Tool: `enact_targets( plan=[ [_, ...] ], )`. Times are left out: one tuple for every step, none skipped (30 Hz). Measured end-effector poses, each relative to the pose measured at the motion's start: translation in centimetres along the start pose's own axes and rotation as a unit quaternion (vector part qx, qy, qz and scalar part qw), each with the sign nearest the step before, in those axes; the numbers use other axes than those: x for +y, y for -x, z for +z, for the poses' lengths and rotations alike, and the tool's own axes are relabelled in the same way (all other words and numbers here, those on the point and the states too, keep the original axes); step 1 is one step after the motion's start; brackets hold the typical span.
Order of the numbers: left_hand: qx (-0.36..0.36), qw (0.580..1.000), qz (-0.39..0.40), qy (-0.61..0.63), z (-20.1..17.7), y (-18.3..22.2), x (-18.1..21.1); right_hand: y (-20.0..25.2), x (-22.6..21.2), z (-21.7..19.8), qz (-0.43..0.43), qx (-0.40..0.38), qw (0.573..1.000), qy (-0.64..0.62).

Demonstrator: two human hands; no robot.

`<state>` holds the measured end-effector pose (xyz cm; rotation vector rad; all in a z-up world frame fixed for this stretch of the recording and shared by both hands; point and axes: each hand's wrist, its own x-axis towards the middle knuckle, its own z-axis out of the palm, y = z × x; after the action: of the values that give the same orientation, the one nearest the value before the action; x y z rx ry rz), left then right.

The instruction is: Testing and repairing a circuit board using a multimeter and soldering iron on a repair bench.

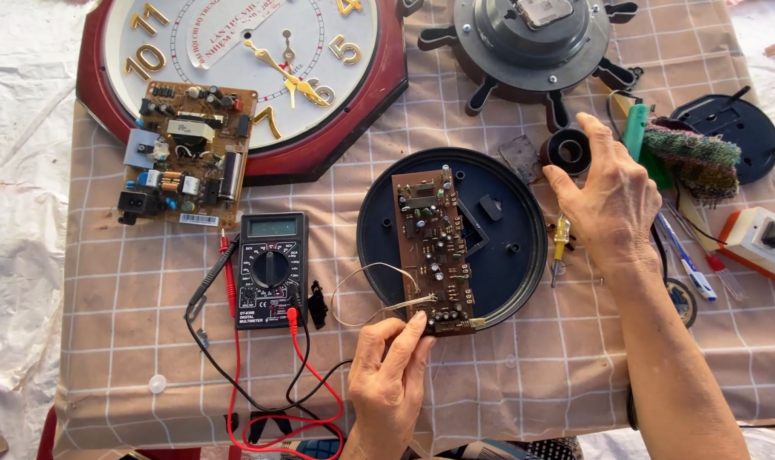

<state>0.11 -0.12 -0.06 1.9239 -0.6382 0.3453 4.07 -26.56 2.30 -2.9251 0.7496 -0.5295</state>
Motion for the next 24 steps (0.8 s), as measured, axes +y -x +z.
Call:
enact_targets(
  plan=[
    [-0.002, 1.0, -0.001, 0.0, 0.0, 0.08, -0.01, 0.02, -0.09, 0.02, 0.001, -0.001, 1.0, 0.0],
    [-0.002, 1.0, 0.002, -0.005, 0.02, 0.09, -0.05, 0.05, -0.12, 0.0, -0.002, 0.009, 1.0, -0.005],
    [-0.002, 1.0, 0.005, -0.011, 0.04, 0.09, -0.07, 0.07, -0.15, -0.05, -0.005, 0.02, 1.0, -0.011],
    [-0.003, 1.0, 0.006, -0.011, 0.1, 0.1, -0.06, 0.1, -0.04, 0.06, -0.004, 0.02, 1.0, -0.011],
    [-0.003, 1.0, 0.006, -0.015, 0.12, 0.1, -0.05, 0.15, 0.04, 0.15, -0.004, 0.027, 1.0, -0.01],
    [-0.001, 1.0, 0.006, -0.02, 0.12, 0.12, -0.02, 0.16, 0.06, 0.26, -0.006, 0.033, 0.999, -0.009],
    [-0.001, 1.0, 0.006, -0.022, 0.1, 0.1, 0.01, 0.24, 0.03, 0.35, -0.007, 0.033, 0.999, -0.01],
    [0.0, 1.0, 0.009, -0.022, 0.12, 0.05, 0.05, 0.28, 0.03, 0.4, -0.01, 0.034, 0.999, -0.005],
    [0.001, 1.0, 0.012, -0.022, 0.12, 0.01, 0.1, 0.33, 0.02, 0.44, -0.013, 0.036, 0.999, 0.001],
    [0.001, 1.0, 0.011, -0.024, 0.12, -0.04, 0.18, 0.35, 0.09, 0.43, -0.014, 0.035, 0.999, 0.0],
    [0.002, 1.0, 0.013, -0.022, 0.09, -0.09, 0.24, 0.38, 0.15, 0.42, -0.009, 0.033, 0.999, -0.005],
    [0.003, 1.0, 0.015, -0.022, 0.04, -0.17, 0.3, 0.36, 0.15, 0.43, -0.005, 0.032, 0.999, -0.011],
    [0.004, 1.0, 0.015, -0.024, 0.02, -0.24, 0.3, 0.36, 0.16, 0.48, -0.006, 0.031, 0.999, -0.013],
    [-0.001, 1.0, 0.012, -0.022, -0.03, -0.23, 0.35, 0.43, 0.17, 0.51, -0.008, 0.034, 0.999, -0.014],
    [-0.006, 1.0, 0.009, -0.019, -0.08, -0.21, 0.38, 0.52, 0.17, 0.56, -0.011, 0.037, 0.999, -0.016],
    [-0.006, 1.0, 0.006, -0.022, -0.12, -0.24, 0.47, 0.59, 0.18, 0.56, -0.012, 0.034, 0.999, -0.018],
    [-0.009, 1.0, 0.009, -0.019, -0.17, -0.27, 0.56, 0.65, 0.19, 0.54, -0.013, 0.034, 0.999, -0.016],
    [-0.01, 1.0, 0.013, -0.015, -0.2, -0.41, 0.6, 0.6, 0.16, 0.52, -0.014, 0.037, 0.999, -0.013],
    [-0.009, 1.0, 0.013, -0.018, -0.24, -0.28, 0.52, 0.65, 0.19, 0.63, -0.016, 0.036, 0.999, -0.016],
    [-0.016, 1.0, 0.005, -0.021, -0.23, -0.17, 0.44, 0.69, 0.28, 0.7, -0.017, 0.039, 0.999, -0.011],
    [-0.023, 0.999, -0.002, -0.023, -0.22, -0.07, 0.38, 0.73, 0.39, 0.77, -0.018, 0.043, 0.999, -0.006],
    [-0.022, 0.999, -0.001, -0.024, -0.21, -0.09, 0.39, 0.72, 0.39, 0.75, -0.019, 0.044, 0.999, -0.006],
    [-0.022, 0.999, -0.001, -0.024, -0.2, -0.11, 0.41, 0.7, 0.39, 0.73, -0.02, 0.043, 0.999, -0.011],
    [-0.023, 0.999, -0.001, -0.026, -0.25, -0.11, 0.42, 0.72, 0.33, 0.75, -0.02, 0.042, 0.999, -0.016]
  ],
)
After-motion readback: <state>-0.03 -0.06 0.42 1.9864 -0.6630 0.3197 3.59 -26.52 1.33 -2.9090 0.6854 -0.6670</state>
